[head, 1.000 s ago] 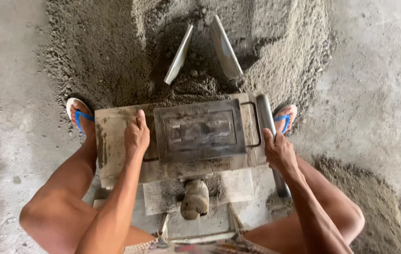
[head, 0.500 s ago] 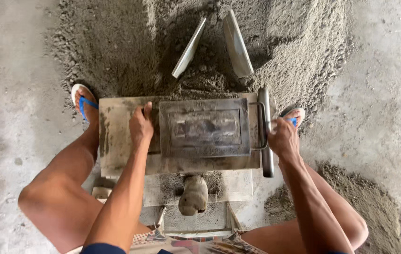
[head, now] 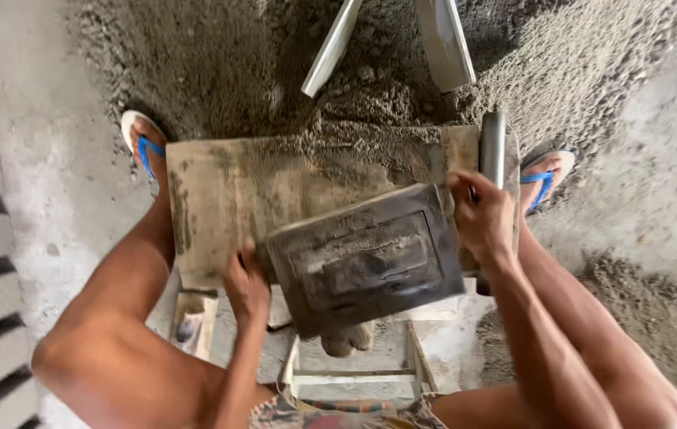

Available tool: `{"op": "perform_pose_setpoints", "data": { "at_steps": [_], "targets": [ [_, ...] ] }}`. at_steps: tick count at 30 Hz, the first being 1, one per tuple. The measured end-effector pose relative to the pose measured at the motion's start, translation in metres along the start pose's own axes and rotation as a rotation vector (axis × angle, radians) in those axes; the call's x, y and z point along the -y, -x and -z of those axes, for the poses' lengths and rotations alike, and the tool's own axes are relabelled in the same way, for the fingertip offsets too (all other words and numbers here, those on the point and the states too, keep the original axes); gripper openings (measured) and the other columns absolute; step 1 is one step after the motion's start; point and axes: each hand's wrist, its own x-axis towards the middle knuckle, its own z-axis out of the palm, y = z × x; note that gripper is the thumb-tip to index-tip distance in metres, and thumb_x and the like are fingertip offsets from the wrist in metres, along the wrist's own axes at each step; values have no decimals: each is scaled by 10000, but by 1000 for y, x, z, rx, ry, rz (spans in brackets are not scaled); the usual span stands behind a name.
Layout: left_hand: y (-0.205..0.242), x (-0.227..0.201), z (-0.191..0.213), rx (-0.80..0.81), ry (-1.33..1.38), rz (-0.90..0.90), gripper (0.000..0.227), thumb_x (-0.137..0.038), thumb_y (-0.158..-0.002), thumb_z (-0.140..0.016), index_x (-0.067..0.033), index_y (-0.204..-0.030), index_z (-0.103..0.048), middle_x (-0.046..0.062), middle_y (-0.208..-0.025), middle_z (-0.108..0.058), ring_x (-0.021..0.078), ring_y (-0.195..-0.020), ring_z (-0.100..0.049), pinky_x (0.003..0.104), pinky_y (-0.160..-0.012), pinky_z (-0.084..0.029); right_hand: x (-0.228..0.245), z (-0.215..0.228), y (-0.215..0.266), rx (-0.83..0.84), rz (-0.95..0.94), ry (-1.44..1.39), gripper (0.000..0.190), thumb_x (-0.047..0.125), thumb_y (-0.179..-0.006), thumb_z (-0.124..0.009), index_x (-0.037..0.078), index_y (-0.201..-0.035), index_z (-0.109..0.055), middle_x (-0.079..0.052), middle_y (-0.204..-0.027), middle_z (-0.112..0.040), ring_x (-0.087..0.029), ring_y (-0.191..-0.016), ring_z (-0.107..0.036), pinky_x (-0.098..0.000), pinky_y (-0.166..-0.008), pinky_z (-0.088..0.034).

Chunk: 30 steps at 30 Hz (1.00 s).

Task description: The person fills a metal mold with cement mixture using metal plates, levels and packs the mixture with a metal tool, and then removes the mold to leave the formed block on the floor alongside others.

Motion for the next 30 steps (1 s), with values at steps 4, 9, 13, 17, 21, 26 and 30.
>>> {"op": "perform_pose_setpoints", "data": {
  "at_steps": [4,9,13,17,21,26,30],
  "targets": [
    [-37,-36,-9,-163,68,158,505,-444,-1011,-367,0,-843,-536,241,-772,-536,392,-761,-571,466,-727,-438,25,-23,-66,54,205,108,103,288,-902,-649,225,-953,-713,-83,-833,-672,-347,-829,-631,-471,-693,-496],
    [-160,-102,-3,-58,87,34,520,-610,-879,-255,-138,-799,-459,-50,-612,-330,63,-499,-306,255,-455,-307,30,-19,-69,-2,385,48,143,114,-983,-560,57,-990,-691,-45,-837,-689,-68,-455,-433,-233,-286,-311],
    [-189,-110,-23,170,-145,-370,667,-744,-802,-181,-133,-722,-436,-23,-588,-329,92,-487,-321,282,-426,-257,29,-9,50,-205,-97,-228,275,311,-967,-484,75,-994,-623,-1,-750,-563,-100,-598,-485,-281,-489,-434],
    [-119,-88,-30,438,-293,-495,857,-646,-880,-282,114,-1219,-484,269,-775,-622,235,-527,-608,376,-396,-490,-15,0,172,-423,-624,-672,157,278,-974,-461,176,-898,-555,69,-484,-251,-28,-372,-252,-198,-310,-221],
    [-2,-41,15,464,-293,-338,922,-702,-826,-188,56,-1247,-502,-84,-407,-200,55,-287,-226,239,-269,-158,-46,25,216,-354,-711,-718,149,286,-978,-460,159,-984,-539,75,-497,-296,-34,-382,-292,-190,-311,-250],
    [85,69,33,187,-58,-70,603,-533,-992,-352,-58,-629,-427,125,-473,-352,256,-453,-409,362,-530,-360,-90,42,202,-60,-423,-132,191,322,-1022,-524,168,-1021,-637,-35,-502,-451,-81,-405,-426,-206,-343,-380],
    [91,103,14,97,17,-37,547,-486,-1017,-356,-92,-643,-420,86,-508,-375,196,-509,-403,354,-577,-362,-149,15,192,-22,-223,38,305,338,-1082,-454,131,-1007,-665,-92,-598,-511,-159,-556,-475,-318,-534,-402]
  ]
}}
